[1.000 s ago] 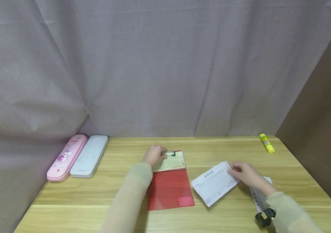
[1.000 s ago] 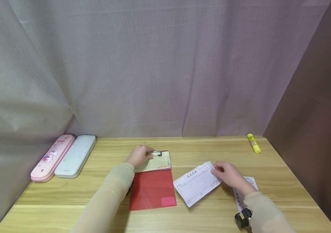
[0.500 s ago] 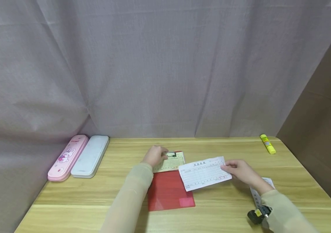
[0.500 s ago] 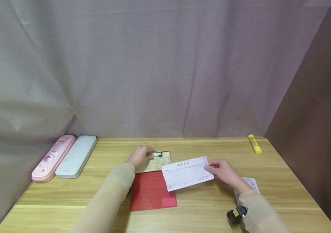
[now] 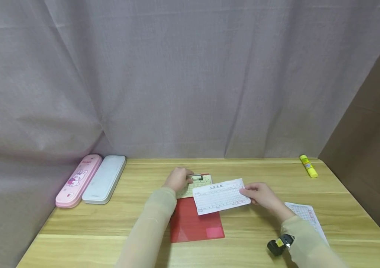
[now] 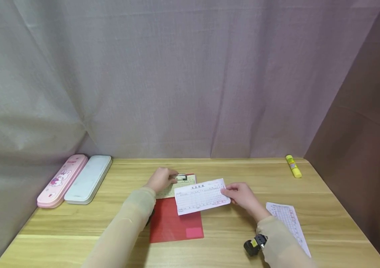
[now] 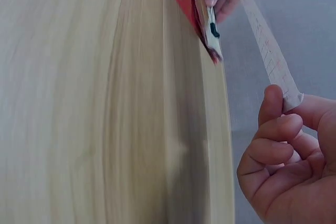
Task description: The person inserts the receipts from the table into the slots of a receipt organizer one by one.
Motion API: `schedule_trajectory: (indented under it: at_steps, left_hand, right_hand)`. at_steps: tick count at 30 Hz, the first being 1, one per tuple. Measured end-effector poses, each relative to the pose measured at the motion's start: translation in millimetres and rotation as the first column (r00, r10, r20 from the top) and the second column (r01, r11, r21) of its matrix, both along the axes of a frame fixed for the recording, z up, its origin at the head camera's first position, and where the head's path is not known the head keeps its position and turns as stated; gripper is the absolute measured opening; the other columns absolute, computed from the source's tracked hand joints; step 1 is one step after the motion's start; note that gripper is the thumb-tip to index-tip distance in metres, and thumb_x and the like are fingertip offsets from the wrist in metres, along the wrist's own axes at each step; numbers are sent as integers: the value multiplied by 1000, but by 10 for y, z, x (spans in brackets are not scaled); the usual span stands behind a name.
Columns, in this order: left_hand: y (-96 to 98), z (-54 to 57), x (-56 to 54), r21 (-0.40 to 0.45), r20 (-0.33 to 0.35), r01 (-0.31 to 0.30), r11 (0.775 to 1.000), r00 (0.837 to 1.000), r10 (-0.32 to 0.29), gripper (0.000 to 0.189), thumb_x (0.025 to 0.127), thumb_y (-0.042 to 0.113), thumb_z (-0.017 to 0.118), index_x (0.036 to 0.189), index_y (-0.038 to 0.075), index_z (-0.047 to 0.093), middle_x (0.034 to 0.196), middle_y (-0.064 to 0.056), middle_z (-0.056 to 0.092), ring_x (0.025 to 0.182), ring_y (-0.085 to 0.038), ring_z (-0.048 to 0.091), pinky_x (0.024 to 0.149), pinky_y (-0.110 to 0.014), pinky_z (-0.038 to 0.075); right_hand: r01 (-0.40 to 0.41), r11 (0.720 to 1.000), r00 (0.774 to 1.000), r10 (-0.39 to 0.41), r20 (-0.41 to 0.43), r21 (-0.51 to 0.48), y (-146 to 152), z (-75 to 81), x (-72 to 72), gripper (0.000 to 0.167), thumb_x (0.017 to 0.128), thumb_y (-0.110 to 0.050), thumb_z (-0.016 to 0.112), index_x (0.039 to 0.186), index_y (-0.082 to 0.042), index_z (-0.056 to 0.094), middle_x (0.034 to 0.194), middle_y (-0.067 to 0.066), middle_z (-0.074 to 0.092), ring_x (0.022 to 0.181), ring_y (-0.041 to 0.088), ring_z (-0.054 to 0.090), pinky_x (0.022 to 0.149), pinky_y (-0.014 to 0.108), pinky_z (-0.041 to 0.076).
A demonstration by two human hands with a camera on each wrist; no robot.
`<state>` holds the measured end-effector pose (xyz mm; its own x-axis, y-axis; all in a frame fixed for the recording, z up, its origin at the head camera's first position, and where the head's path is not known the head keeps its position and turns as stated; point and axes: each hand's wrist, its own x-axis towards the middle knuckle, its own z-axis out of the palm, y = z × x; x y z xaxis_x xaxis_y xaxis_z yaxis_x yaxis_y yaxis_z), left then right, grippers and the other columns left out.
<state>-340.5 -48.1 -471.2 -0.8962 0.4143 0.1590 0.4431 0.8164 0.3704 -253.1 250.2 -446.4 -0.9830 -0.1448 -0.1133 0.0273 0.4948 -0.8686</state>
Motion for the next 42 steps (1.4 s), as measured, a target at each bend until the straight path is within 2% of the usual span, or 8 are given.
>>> schedule_trajectory:
  at_steps: [4, 14, 20, 24, 28, 31, 37, 42]
  left_hand:
    - [-6, -11, -7, 2, 7, -2, 1000, 1000, 2, 26, 83, 21, 73, 107, 12, 73, 106, -3, 71, 101, -18, 66, 88, -31, 53]
    - [27, -11, -8, -19, -6, 13, 1000, 1000, -13, 26, 84, 21, 72, 109, 12, 72, 106, -4, 71, 99, -18, 66, 88, -30, 53]
    - [31, -23, -9, -14, -8, 15, 1000, 1000, -15, 26, 84, 20, 72, 109, 11, 72, 106, -4, 71, 100, -19, 66, 89, -31, 53]
    - [12, -15, -8, -17, -19, 21, 1000, 1000, -22, 26, 84, 20, 72, 108, 11, 72, 105, -4, 71, 100, -19, 66, 89, -31, 52]
    - [-11, -3, -10, -21, -53, 39, 999, 998, -40, 26, 83, 20, 73, 106, 10, 73, 103, -4, 72, 99, -20, 67, 89, -31, 53]
    - [-25, 3, -12, -30, -67, 41, 999, 997, -43, 25, 82, 21, 73, 105, 11, 74, 103, -4, 72, 99, -20, 67, 89, -30, 52]
    - [-29, -1, -23, -22, -65, 35, 999, 997, -36, 24, 82, 19, 74, 105, 10, 74, 102, -4, 72, 98, -20, 67, 88, -31, 53]
    - [-9, -7, -20, -10, -60, 44, 999, 997, -45, 23, 82, 18, 74, 104, 10, 74, 102, -5, 72, 98, -20, 67, 88, -31, 53]
  right_hand:
    - [29, 998, 999, -27, 38, -59, -142, -40, -16, 32, 90, -17, 65, 102, 13, 63, 52, -6, 42, 47, 4, 36, 43, 17, 29]
    - [108, 987, 989, -95, 110, -117, -430, -138, -99, 24, 88, -10, 65, 97, 12, 65, 54, -4, 46, 48, 5, 40, 43, 15, 35]
    - [169, 969, 975, -138, 173, -179, -583, -174, -115, 27, 87, -5, 63, 104, 16, 60, 56, -1, 50, 45, 4, 42, 41, 13, 36]
    - [199, 961, 969, -163, 187, -190, -685, -184, -134, 31, 86, -4, 62, 110, 15, 58, 59, 0, 52, 46, 4, 44, 41, 14, 38]
    - [178, 966, 973, -144, 182, -186, -779, -178, -160, 33, 85, -5, 63, 113, 13, 58, 57, 0, 50, 44, 5, 42, 40, 14, 37]
    - [153, 972, 977, -123, 175, -176, -847, -169, -174, 28, 85, -8, 65, 107, 10, 61, 54, -1, 48, 42, 5, 40, 39, 15, 35]
    - [126, 985, 980, -105, 169, -119, -992, -178, -200, 18, 84, -14, 71, 80, 2, 64, 48, -3, 43, 39, 5, 37, 38, 15, 32]
    - [124, 988, 977, -106, 183, -89, -1075, -207, -224, 19, 83, -14, 72, 73, -2, 61, 46, -3, 42, 38, 5, 36, 37, 15, 32]
